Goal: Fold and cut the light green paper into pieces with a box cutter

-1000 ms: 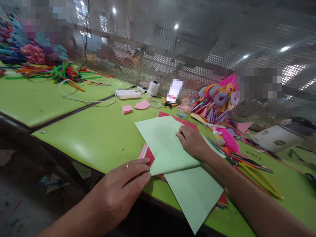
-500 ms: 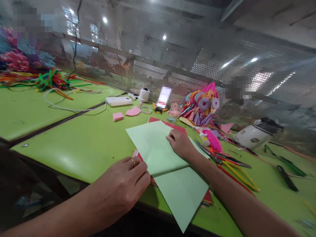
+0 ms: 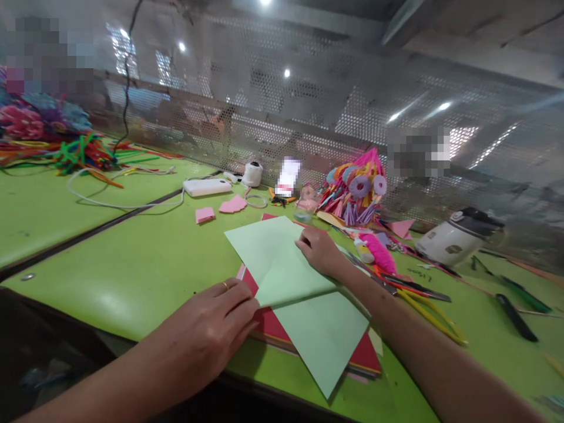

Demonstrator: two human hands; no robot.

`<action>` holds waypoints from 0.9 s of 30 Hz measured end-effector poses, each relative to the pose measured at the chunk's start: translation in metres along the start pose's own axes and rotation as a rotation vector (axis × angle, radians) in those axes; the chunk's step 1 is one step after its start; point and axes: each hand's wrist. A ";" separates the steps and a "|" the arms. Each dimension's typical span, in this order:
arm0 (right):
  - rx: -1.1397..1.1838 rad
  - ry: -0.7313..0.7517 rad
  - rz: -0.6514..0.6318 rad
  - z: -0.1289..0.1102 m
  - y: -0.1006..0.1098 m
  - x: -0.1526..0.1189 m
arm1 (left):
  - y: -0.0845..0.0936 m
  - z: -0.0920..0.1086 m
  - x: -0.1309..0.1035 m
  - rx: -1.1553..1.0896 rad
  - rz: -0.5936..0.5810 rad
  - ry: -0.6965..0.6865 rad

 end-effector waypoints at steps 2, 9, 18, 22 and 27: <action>0.006 0.003 0.005 0.000 -0.002 -0.002 | 0.003 0.002 -0.007 -0.017 0.017 0.033; -0.057 0.068 0.047 -0.001 -0.004 -0.006 | 0.007 0.003 -0.017 0.000 -0.028 0.094; -0.083 0.075 0.066 -0.001 -0.004 -0.006 | 0.002 0.013 -0.015 0.040 0.002 0.080; -0.089 0.061 -0.061 -0.005 0.005 0.000 | 0.001 0.015 -0.014 0.040 0.034 0.041; -0.164 0.064 -0.092 -0.009 0.008 0.000 | -0.004 0.018 -0.017 0.090 0.062 0.004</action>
Point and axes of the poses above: each hand's wrist, its own x-axis towards the middle knuckle, its own y-axis out of the back of the hand, z = x × y, and after that the axes turned 11 degrees about z, right-handed
